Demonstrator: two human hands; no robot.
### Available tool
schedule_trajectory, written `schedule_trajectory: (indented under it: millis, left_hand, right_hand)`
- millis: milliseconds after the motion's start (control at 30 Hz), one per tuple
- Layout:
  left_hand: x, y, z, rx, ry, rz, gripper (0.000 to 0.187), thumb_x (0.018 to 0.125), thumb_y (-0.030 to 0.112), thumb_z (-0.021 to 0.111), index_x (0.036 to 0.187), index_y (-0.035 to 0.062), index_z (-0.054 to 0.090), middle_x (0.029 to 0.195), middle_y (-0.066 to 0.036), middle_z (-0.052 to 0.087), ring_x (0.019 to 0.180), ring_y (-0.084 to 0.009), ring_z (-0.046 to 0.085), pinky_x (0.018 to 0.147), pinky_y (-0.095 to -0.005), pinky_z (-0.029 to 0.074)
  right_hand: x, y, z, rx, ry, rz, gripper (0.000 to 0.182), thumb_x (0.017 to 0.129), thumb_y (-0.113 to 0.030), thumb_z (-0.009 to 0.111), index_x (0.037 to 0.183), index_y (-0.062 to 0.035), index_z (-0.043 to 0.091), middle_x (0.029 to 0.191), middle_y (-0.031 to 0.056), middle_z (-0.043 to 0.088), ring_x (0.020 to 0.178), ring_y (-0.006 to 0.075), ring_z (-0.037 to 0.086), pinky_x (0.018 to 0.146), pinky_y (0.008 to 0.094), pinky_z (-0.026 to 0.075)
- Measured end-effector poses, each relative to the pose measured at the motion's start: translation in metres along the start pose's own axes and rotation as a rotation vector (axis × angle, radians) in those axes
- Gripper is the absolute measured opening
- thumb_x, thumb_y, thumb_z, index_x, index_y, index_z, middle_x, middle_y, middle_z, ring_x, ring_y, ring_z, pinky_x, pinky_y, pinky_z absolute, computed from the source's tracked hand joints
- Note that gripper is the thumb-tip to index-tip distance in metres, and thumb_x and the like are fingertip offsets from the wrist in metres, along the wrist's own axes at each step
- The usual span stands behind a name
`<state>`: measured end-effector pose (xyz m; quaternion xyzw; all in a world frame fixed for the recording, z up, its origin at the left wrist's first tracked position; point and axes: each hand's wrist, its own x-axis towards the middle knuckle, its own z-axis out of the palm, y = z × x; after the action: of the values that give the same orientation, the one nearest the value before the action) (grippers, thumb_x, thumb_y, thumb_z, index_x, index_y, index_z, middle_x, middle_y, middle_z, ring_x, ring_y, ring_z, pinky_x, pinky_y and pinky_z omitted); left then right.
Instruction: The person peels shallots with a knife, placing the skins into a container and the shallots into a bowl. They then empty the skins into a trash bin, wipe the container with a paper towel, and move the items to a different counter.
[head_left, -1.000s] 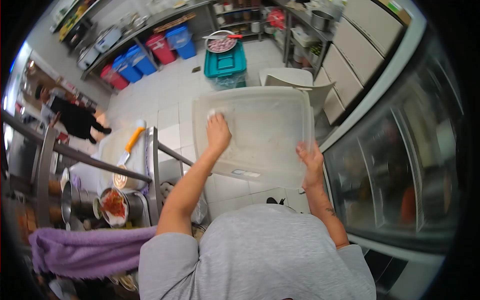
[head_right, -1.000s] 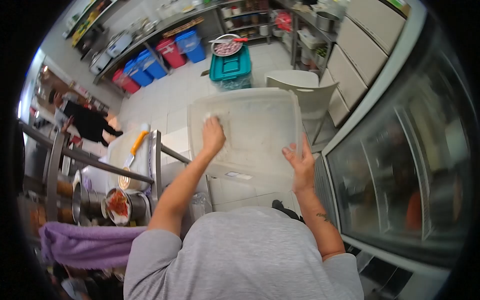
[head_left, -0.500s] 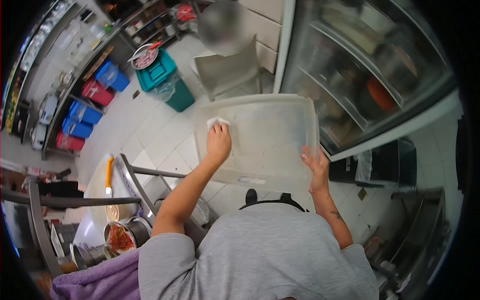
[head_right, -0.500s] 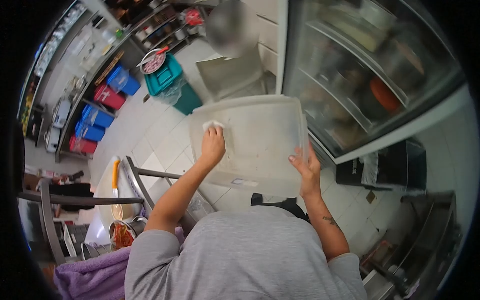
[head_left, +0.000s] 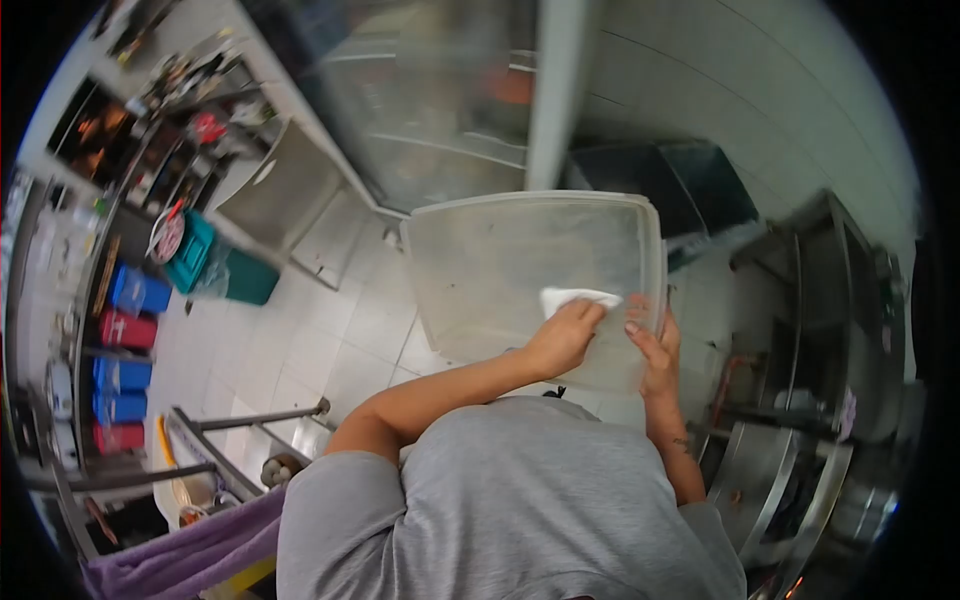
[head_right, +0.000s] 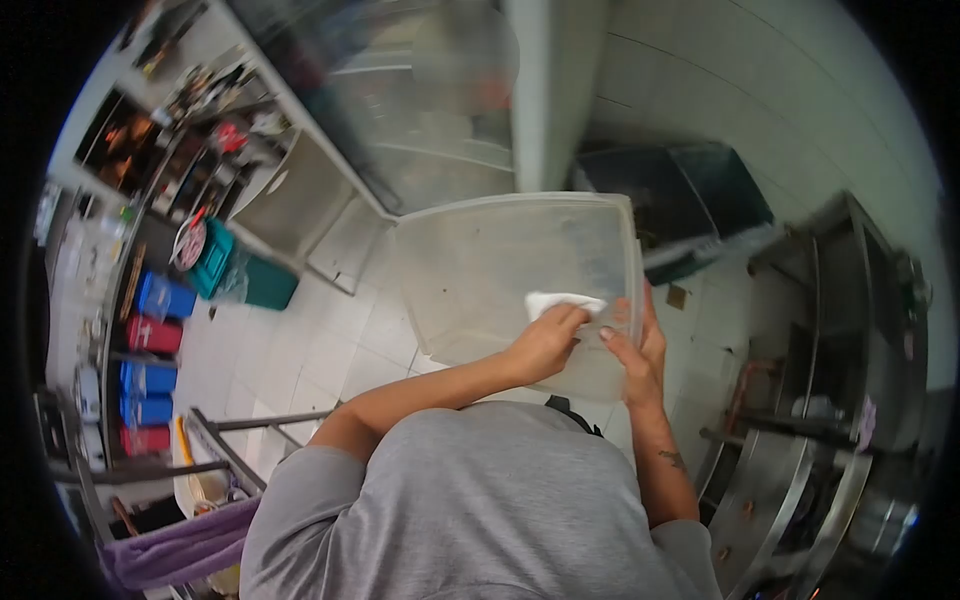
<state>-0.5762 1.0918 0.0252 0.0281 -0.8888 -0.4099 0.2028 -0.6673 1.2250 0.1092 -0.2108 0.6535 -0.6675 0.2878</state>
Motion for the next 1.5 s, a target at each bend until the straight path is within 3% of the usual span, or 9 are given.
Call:
schedule_trajectory:
  millis: [167,400,567,733,933,1000,1200,1433,1500]
  left_hand:
    - [0.098,0.026,0.082,0.186,-0.045,0.308,0.036,0.067,-0.005,0.056,0.102,0.0027,0.052,0.102,-0.018,0.052,0.096,-0.0372,0.049,0.082,-0.0438,0.04]
    - [0.195,-0.041,0.113,0.374,0.108,0.059,0.027,0.076,-0.006,0.049,0.103,0.0,0.049,0.108,-0.023,0.05,0.095,-0.0398,0.052,0.081,-0.048,0.044]
    - [0.229,-0.005,0.156,-0.038,-0.172,-0.181,0.02,0.078,-0.004,0.056,0.097,0.0006,0.052,0.1,-0.02,0.057,0.098,-0.0358,0.056,0.076,-0.0438,0.048]
    - [0.28,0.048,0.141,-0.442,-0.213,0.466,0.024,0.073,-0.009,0.059,0.093,0.0033,0.058,0.092,-0.013,0.059,0.093,-0.0317,0.057,0.076,-0.0387,0.047]
    - [0.353,-0.121,0.134,0.082,-0.21,0.403,0.028,0.074,-0.001,0.057,0.102,0.0034,0.062,0.094,-0.013,0.059,0.094,-0.0334,0.056,0.082,-0.0422,0.047]
    - [0.377,-0.13,0.117,0.361,-0.277,0.088,0.028,0.078,0.003,0.055,0.105,0.003,0.062,0.102,-0.014,0.06,0.102,-0.0346,0.056,0.087,-0.0435,0.046]
    - [0.432,-0.17,0.152,0.206,0.202,0.177,0.022,0.079,0.003,0.053,0.099,-0.0033,0.058,0.102,-0.023,0.056,0.094,-0.0406,0.055,0.087,-0.0459,0.044]
    - [0.453,-0.165,0.159,-0.144,-0.225,-0.3,0.03,0.082,0.012,0.053,0.108,-0.0008,0.061,0.114,-0.025,0.058,0.103,-0.0408,0.056,0.088,-0.0456,0.046]
    - [0.45,-0.203,0.196,0.033,-0.329,-0.071,0.028,0.084,0.016,0.051,0.104,-0.0009,0.063,0.112,-0.025,0.06,0.101,-0.0405,0.059,0.086,-0.0463,0.047]
  right_hand:
    - [-0.033,-0.026,-0.112,-0.068,0.319,-0.064,0.087,0.067,-0.024,0.066,0.143,0.002,0.031,0.12,0.0191,0.048,0.11,0.0277,0.047,0.093,0.0361,0.039]
    - [-0.029,-0.041,-0.185,-0.148,0.643,-0.197,0.092,0.064,-0.03,0.067,0.142,0.0023,0.033,0.124,0.0221,0.048,0.112,0.03,0.047,0.094,0.0395,0.039]
    - [0.032,-0.045,-0.182,-0.179,0.7,-0.367,0.09,0.065,-0.027,0.067,0.142,0.0029,0.032,0.128,0.023,0.046,0.12,0.0309,0.046,0.1,0.0402,0.037]
    - [0.106,-0.064,-0.18,-0.418,0.677,-0.546,0.086,0.066,-0.017,0.068,0.141,0.0037,0.033,0.13,0.0237,0.045,0.122,0.0304,0.045,0.102,0.0395,0.035]
    - [0.159,-0.094,-0.173,-0.781,0.61,-0.62,0.09,0.061,-0.012,0.07,0.141,0.0041,0.033,0.126,0.0244,0.045,0.115,0.0331,0.047,0.098,0.0407,0.039]
    - [0.168,-0.104,-0.176,-0.87,0.596,-0.67,0.091,0.059,-0.012,0.071,0.141,0.004,0.033,0.126,0.0245,0.044,0.115,0.0346,0.047,0.097,0.0413,0.039]
    - [0.206,-0.117,-0.185,-0.888,0.495,-0.778,0.093,0.058,-0.015,0.071,0.14,0.0074,0.032,0.129,0.0261,0.043,0.117,0.0373,0.044,0.099,0.0444,0.037]
    - [0.244,-0.099,-0.241,-0.857,0.377,-0.873,0.099,0.051,-0.013,0.073,0.139,0.0061,0.033,0.126,0.0279,0.044,0.114,0.0394,0.045,0.096,0.0475,0.037]
    - [0.261,-0.089,-0.262,-0.933,0.356,-0.894,0.099,0.05,-0.012,0.074,0.14,0.0032,0.035,0.125,0.028,0.044,0.112,0.0402,0.045,0.096,0.0487,0.037]
